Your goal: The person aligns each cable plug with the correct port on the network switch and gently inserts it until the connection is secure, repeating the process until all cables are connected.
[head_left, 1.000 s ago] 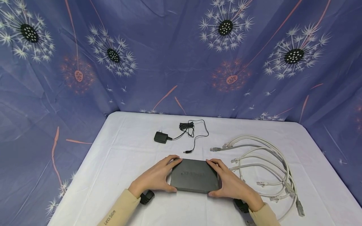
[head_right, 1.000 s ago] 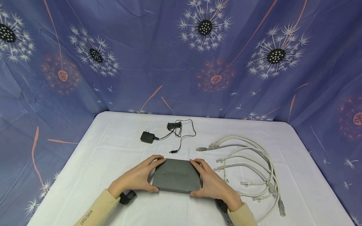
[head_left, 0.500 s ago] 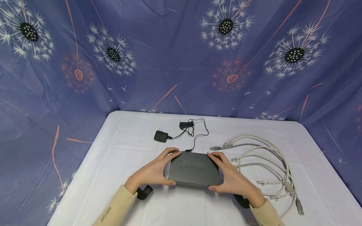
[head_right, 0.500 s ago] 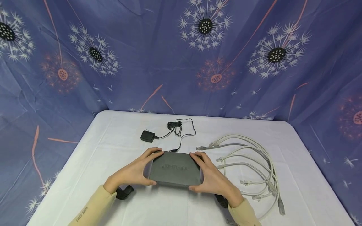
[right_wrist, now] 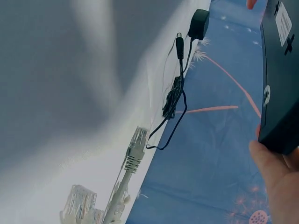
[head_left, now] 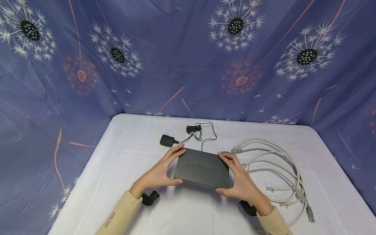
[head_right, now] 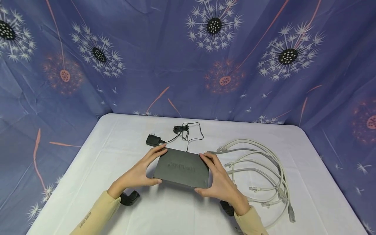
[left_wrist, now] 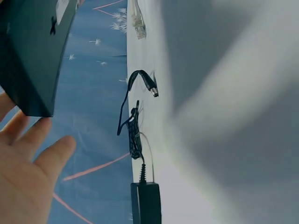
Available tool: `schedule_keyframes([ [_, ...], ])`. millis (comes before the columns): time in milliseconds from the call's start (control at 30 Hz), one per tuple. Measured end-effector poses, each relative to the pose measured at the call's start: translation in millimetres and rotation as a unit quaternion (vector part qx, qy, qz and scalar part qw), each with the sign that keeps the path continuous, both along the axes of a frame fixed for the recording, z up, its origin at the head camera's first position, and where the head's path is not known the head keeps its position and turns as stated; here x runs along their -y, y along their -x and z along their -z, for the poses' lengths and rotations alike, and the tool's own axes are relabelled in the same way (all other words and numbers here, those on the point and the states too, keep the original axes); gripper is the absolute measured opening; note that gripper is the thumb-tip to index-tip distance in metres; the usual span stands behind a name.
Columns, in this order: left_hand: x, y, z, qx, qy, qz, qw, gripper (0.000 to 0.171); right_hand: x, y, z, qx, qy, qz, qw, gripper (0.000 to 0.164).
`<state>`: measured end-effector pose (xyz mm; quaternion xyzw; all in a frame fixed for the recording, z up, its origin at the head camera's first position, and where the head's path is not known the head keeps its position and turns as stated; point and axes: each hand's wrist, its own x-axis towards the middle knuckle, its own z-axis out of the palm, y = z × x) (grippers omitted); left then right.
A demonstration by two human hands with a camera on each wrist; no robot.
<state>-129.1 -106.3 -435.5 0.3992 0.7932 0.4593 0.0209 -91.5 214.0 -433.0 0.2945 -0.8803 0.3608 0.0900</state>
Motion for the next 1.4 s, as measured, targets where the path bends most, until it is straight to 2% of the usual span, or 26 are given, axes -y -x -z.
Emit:
schedule_keyframes([
  [167, -2, 0.7, 2.5, 0.014, -0.016, -0.022, 0.9995, 0.09, 4, 0.3, -1.0, -0.009, 0.018, 0.017, 1.0, 0.104],
  [400, -8, -0.8, 5.6, 0.056, -0.057, -0.042, 0.9959, 0.086, 10, 1.7, 2.5, -0.044, 0.036, 0.044, 0.997, 0.099],
  [600, -16, -6.5, 5.5, 0.093, -0.086, -0.102, 0.9867, 0.08, 17, 1.9, 1.4, -0.04, 0.051, 0.062, 0.996, 0.103],
  [800, -27, -11.3, 6.6, 0.098, -0.117, -0.152, 0.9764, 0.074, 21, 1.8, 1.8, -0.062, 0.052, 0.081, 0.993, 0.103],
  [900, -34, -14.3, 7.2, 0.123, -0.162, -0.164, 0.9654, 0.073, 24, 1.2, 1.6, -0.073, 0.056, 0.088, 0.992, 0.101],
  [1100, -50, -20.3, 3.1, 0.184, -0.261, -0.179, 0.9307, 0.066, 30, 0.8, 1.8, -0.106, 0.076, 0.107, 0.986, 0.097],
  [1233, -59, -23.8, 1.9, 0.2, -0.303, -0.196, 0.9111, 0.063, 35, 2.1, 2.1, -0.126, 0.092, 0.117, 0.981, 0.096],
  [1400, -69, -27.9, -0.6, 0.218, -0.343, -0.205, 0.8905, 0.065, 42, 2.0, 0.7, -0.133, 0.095, 0.13, 0.978, 0.098],
])
